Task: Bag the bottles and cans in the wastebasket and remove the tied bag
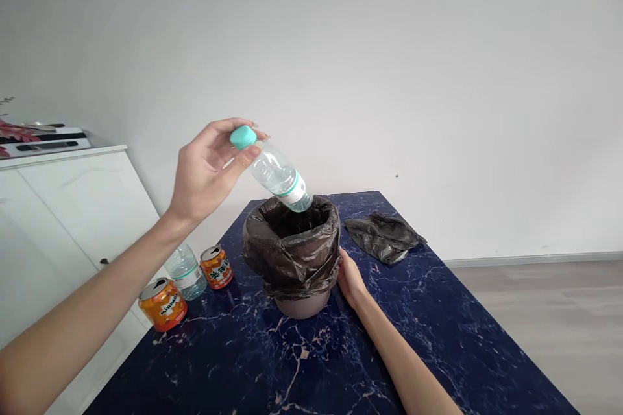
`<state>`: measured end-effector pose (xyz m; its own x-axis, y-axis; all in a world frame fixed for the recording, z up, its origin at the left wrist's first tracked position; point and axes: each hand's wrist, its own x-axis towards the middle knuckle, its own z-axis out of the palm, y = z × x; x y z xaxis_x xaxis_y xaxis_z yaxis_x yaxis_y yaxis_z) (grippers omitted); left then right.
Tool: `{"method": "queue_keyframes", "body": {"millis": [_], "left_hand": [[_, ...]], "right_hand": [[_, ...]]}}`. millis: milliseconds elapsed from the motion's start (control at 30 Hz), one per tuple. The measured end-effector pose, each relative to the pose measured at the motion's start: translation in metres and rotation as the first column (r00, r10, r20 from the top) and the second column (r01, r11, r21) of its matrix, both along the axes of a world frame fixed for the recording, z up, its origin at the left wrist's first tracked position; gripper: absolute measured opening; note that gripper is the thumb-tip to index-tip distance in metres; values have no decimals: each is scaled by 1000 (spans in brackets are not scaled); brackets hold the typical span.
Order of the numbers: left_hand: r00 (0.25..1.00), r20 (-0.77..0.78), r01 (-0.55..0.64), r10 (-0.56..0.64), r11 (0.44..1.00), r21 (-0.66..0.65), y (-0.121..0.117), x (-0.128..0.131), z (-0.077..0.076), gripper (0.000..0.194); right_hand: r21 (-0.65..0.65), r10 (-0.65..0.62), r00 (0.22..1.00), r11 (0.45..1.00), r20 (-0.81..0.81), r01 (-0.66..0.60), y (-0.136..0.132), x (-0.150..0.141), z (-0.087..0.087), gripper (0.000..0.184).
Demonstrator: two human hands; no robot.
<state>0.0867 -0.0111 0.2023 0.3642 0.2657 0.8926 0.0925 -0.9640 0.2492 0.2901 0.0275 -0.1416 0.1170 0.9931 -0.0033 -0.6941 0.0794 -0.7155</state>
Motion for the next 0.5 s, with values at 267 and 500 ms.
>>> {"method": "queue_keyframes", "body": {"millis": [267, 500], "left_hand": [[980, -196, -73, 29, 972, -223, 14, 14, -17, 34], [896, -438, -234, 79, 921, -313, 32, 24, -45, 35]], "right_hand": [[-17, 15, 999, 1000, -37, -15, 6, 3, -3, 34], [-20, 8, 999, 1000, -42, -9, 8, 3, -5, 41]]}}
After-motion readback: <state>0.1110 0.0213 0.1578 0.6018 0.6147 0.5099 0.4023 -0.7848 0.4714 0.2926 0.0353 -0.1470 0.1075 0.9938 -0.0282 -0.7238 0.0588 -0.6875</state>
